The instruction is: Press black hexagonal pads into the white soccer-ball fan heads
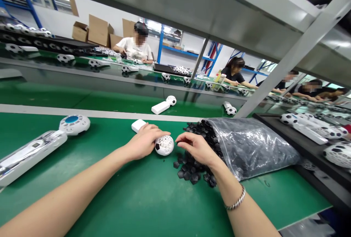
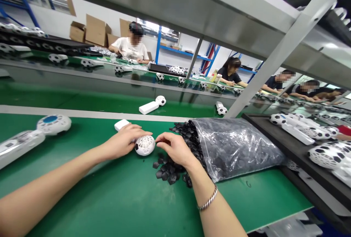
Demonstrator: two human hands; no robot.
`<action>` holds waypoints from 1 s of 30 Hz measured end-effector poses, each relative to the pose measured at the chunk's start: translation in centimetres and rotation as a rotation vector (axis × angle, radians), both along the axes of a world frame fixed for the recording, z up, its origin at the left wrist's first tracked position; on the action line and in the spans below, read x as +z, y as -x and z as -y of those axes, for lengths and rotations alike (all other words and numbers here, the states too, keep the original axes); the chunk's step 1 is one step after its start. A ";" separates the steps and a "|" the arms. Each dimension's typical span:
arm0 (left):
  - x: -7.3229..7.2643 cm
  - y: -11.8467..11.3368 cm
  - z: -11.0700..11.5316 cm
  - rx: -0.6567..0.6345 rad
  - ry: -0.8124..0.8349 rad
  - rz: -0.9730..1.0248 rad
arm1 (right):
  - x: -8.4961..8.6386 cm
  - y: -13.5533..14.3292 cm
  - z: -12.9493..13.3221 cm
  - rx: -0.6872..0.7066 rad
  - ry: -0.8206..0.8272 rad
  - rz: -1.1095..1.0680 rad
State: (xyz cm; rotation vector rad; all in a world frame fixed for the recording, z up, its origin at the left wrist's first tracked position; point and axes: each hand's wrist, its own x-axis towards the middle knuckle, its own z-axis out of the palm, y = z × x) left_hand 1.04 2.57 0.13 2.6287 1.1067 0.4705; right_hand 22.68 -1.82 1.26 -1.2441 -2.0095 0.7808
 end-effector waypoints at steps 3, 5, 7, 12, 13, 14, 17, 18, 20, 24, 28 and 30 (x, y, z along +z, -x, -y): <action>0.3 0.2 0.3 -0.044 0.035 -0.023 | 0.0 0.1 0.0 0.001 -0.083 0.024; 0.4 0.3 0.4 -0.044 0.083 -0.024 | -0.3 0.3 0.1 -0.022 -0.043 -0.042; 0.5 0.3 0.5 -0.016 0.114 -0.015 | -0.7 0.6 0.1 -0.035 0.059 -0.178; 0.2 0.1 0.3 -0.024 0.082 -0.010 | -1.1 1.3 0.2 -0.003 0.055 -0.263; 0.1 0.1 0.3 -0.034 0.077 -0.004 | -1.0 1.3 0.2 0.004 -0.014 -0.208; 0.1 0.1 0.3 -0.043 0.077 0.003 | -1.0 1.3 0.3 0.017 -0.082 -0.149; 0.0 0.2 0.3 -0.052 0.086 0.020 | -0.7 1.4 0.5 0.061 -0.178 -0.043; 0.0 0.2 0.2 -0.050 0.087 0.025 | -0.6 1.4 0.6 0.070 -0.182 -0.030; 0.0 0.2 0.2 -0.050 0.082 0.034 | -0.5 1.5 0.8 0.093 -0.194 -0.005; -0.1 0.0 0.2 -0.045 0.068 0.047 | -0.6 1.8 0.9 0.155 -0.266 0.058; -0.1 -0.4 0.4 -0.008 0.049 0.048 | -1.0 2.2 0.9 0.119 -0.256 0.020; -0.2 -0.5 0.5 0.011 0.050 0.053 | -1.4 2.5 0.9 0.081 -0.147 -0.086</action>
